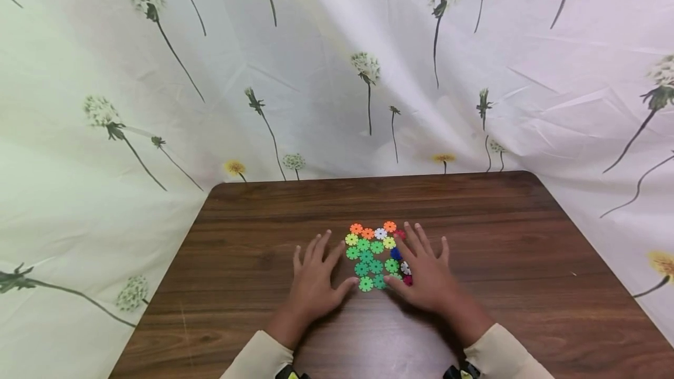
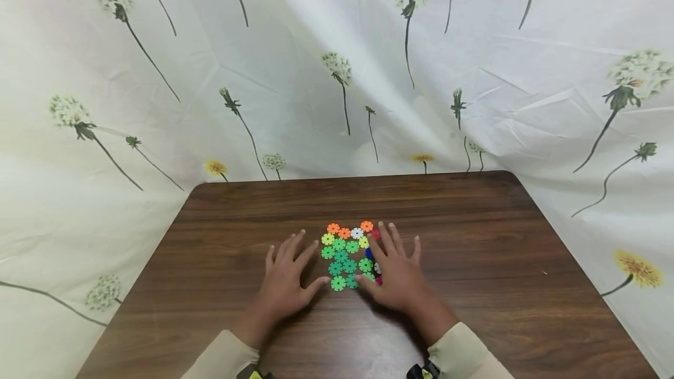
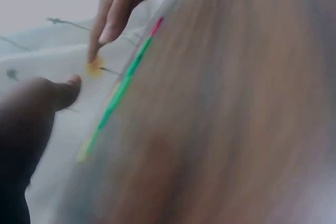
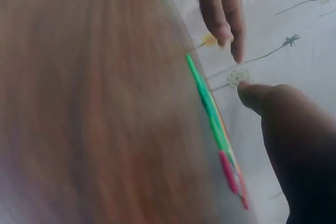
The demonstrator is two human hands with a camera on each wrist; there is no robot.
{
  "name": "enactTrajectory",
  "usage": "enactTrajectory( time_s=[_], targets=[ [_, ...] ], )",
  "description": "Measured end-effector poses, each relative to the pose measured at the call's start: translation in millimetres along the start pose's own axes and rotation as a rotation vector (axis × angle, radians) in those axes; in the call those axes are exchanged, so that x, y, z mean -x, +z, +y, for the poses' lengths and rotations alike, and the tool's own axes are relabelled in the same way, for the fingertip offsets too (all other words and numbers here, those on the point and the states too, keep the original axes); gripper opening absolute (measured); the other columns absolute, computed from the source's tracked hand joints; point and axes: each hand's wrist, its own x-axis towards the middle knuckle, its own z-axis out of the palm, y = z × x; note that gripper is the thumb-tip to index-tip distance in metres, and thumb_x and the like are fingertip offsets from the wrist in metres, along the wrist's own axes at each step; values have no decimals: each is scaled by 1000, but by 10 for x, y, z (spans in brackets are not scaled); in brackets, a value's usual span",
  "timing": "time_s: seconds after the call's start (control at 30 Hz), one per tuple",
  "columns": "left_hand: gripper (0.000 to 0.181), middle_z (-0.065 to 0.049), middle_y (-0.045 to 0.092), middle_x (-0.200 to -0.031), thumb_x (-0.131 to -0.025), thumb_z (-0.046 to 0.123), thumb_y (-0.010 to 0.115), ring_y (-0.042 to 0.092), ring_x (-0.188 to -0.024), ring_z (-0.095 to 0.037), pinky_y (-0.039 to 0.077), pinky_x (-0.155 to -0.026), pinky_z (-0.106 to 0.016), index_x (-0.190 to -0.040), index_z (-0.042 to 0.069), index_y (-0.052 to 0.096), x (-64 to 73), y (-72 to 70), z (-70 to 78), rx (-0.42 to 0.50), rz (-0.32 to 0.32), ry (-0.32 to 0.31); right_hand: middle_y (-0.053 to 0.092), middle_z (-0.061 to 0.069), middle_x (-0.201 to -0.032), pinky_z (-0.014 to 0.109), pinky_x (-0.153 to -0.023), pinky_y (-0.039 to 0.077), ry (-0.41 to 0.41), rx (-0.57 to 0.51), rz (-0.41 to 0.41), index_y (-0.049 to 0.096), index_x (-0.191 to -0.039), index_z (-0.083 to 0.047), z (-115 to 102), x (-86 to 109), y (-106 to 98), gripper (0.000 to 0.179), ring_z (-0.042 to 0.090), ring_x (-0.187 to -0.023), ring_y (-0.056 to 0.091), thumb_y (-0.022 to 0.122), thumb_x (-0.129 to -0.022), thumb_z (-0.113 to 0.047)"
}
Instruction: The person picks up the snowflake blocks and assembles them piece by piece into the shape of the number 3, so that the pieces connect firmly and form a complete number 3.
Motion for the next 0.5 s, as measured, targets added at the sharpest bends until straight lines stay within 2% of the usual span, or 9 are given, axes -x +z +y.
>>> enactTrajectory(
  time_s=[0.07,0.17,0.3,0.4,0.5],
  targets=[
    [68,-18,47,-168,-94,58,81,43,-155,-46,29,-118,-85,-149,21,68,7,70,15,80,43,54,28,16,-181,88,-121,12,-40,-34,41,51,-163,-14,-23,5,41,81,44,-169,20,74,-99,-56],
    [55,-18,54,-162,-92,50,87,48,-150,-45,31,-117,-82,-139,23,76,21,140,32,171,60,90,40,18,-175,86,-118,20,-106,-91,95,67,-148,-17,-46,12,100,60,47,-164,29,80,-97,-46],
    [51,-16,57,-158,-91,44,89,47,-148,-43,30,-116,-76,-137,25,78,20,158,40,246,18,89,52,20,-166,79,-113,26,-162,-158,141,74,-137,-23,-61,16,152,46,49,-157,39,85,-95,-39],
    [49,-15,59,-154,-91,40,90,47,-145,-41,29,-114,-71,-135,23,79,6,152,47,299,-12,87,59,19,-158,76,-110,27,-179,-188,165,78,-130,-19,-53,22,180,43,48,-152,44,88,-92,-36],
    [44,-15,61,-150,-90,38,91,48,-141,-40,30,-109,-66,-130,22,82,-3,153,52,325,-16,87,63,15,-152,75,-110,26,-194,-216,161,81,-119,-17,-44,14,201,35,45,-150,46,90,-91,-37]
  ],
)
